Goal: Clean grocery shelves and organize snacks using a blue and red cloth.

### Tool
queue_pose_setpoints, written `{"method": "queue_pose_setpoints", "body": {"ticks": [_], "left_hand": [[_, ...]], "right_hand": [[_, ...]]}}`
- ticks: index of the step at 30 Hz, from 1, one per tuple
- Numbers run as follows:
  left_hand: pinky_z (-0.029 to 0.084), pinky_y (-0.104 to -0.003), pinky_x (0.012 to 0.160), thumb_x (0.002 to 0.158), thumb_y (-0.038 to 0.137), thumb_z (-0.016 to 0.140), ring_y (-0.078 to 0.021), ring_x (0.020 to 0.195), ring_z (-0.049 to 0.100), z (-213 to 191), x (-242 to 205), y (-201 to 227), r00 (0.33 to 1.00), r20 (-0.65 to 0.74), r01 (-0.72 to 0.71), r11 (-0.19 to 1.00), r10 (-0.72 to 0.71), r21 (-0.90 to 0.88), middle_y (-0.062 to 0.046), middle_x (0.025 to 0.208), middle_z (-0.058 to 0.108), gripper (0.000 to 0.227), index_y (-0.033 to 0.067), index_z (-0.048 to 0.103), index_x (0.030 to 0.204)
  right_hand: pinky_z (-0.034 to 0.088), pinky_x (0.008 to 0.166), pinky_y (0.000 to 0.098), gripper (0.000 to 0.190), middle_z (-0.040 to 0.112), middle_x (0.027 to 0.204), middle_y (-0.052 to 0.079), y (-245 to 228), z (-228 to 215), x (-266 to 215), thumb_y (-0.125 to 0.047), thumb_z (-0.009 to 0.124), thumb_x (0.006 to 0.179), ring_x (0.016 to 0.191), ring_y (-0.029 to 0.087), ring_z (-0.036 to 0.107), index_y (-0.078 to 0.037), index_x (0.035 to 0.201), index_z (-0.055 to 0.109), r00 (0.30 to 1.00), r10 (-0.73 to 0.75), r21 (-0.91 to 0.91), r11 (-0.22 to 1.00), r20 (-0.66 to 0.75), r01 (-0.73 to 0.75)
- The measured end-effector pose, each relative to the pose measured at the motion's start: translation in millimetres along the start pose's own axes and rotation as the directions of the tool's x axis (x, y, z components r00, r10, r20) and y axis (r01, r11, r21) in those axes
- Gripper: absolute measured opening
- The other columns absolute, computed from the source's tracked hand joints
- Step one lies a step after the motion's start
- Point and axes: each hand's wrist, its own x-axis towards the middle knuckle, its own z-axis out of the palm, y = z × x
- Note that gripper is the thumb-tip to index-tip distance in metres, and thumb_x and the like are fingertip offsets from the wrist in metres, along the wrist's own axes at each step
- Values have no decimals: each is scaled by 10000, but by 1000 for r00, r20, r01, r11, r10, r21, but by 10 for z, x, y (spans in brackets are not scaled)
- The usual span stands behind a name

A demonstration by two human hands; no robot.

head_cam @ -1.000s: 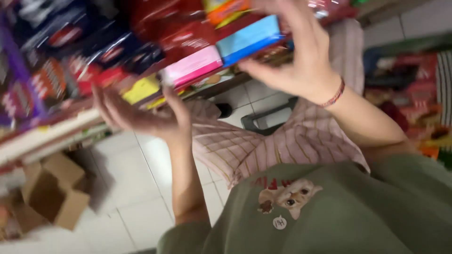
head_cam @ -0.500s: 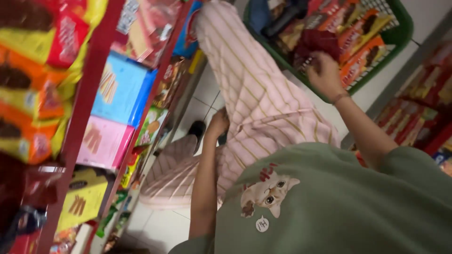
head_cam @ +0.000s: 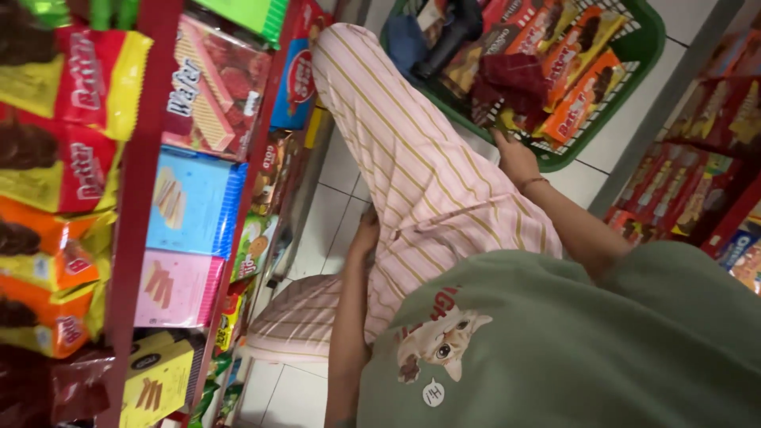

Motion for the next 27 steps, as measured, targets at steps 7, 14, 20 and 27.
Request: {"method": "queue_pose_setpoints", "body": {"ticks": [7,14,20,27], "left_hand": [[502,-396,972,959,247,644,-301,1094,693,202,-2,33,995,-70,89,963,-74,255,-188,1179,754,359,14,737,1217],[537,-374,935,976,248,601,-225,1076,705,313,-224,834,975,-152,144,983,-161,-116,-174,1211,739,391,11,690,1274],[544,-401,918,973,225,588,-277,1076,711,342,-73,466,989,-86,123,992,-120,35,-217,1174,752,376,-2,709,1248],[560,-390,939,906,255,617,-268,1086,727,277,-183,492,985,-31,169,982,-172,-84,-174,1207,751,440,16,697,1267]], "right_hand": [[522,702,589,444,684,1073,274,609,605,236,-181,641,912,886,498,660,-126,1333,509,999,-28,-70,997,-42,25],[524,681,592,464,690,884,275,-646,270,646,-386,645,936,803,488,675,-62,1223,478,976,-53,-9,998,211,56],[517,712,605,508,673,925,311,-1323,242,722,-368,626,946,829,507,661,-45,1296,452,951,-145,32,989,274,142],[509,748,619,563,653,973,352,-1059,121,649,-347,603,958,859,530,646,-24,1382,421,958,-60,74,996,281,40]]}}
